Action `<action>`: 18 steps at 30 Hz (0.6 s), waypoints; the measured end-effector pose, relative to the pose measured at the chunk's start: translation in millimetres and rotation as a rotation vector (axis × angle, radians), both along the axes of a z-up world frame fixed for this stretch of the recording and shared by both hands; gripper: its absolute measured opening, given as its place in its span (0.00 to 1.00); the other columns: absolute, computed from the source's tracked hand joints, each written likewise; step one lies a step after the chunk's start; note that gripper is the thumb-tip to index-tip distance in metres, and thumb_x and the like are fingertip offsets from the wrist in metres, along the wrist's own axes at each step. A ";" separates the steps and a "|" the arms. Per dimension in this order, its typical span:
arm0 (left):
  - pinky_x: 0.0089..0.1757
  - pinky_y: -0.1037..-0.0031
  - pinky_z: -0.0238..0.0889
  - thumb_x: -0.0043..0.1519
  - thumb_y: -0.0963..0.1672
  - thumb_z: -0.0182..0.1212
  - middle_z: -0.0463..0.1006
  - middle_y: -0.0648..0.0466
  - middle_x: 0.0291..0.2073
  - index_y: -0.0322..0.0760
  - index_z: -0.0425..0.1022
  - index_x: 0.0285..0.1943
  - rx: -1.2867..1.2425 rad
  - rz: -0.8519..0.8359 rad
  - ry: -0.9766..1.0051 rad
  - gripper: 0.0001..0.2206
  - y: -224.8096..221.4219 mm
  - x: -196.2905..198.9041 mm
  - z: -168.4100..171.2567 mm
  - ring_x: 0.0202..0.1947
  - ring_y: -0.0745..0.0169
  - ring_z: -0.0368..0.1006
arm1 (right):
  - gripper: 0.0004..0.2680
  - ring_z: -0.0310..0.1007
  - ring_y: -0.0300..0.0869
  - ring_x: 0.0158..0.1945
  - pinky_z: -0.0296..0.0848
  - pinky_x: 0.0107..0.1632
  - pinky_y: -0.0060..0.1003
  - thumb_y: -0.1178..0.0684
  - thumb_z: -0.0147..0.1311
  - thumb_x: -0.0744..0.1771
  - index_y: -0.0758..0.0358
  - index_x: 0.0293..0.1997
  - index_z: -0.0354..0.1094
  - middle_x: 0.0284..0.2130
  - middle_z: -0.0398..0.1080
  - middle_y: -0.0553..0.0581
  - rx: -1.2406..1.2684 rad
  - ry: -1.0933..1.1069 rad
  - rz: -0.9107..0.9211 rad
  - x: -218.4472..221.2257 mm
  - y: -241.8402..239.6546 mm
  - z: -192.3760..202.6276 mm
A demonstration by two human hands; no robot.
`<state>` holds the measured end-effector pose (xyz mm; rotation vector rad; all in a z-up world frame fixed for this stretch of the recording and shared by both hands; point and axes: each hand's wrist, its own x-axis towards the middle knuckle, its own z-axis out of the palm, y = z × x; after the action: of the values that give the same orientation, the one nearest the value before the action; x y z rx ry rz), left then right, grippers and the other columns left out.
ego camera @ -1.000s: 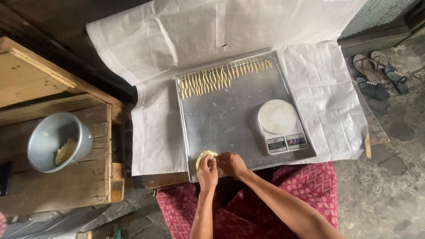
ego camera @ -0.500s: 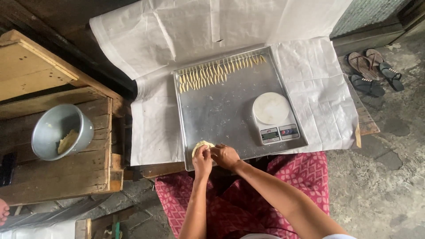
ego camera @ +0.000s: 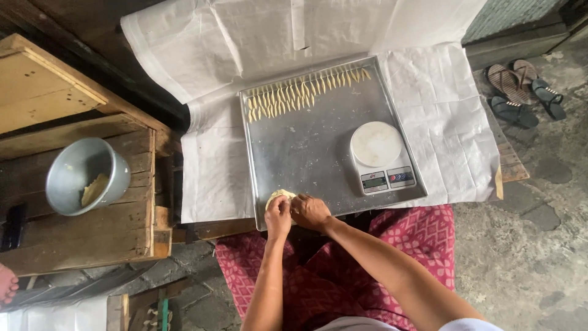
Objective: Rolling small pieces of dough into thin sticks and arranging them on a metal tray.
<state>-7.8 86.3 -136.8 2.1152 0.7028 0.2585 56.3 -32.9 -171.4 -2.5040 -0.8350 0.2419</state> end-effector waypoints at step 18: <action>0.49 0.62 0.71 0.61 0.46 0.61 0.83 0.51 0.39 0.47 0.81 0.43 0.005 -0.002 0.006 0.06 0.3 0.4 0.3 0.47 0.48 0.78 | 0.07 0.79 0.53 0.35 0.79 0.37 0.49 0.46 0.52 0.64 0.54 0.39 0.72 0.31 0.73 0.56 0.052 0.142 0.055 1.6 -10.0 17.1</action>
<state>-7.4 86.6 -136.6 2.1219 0.7038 0.2525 57.9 -42.8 -154.3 -2.3859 -0.8417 0.4066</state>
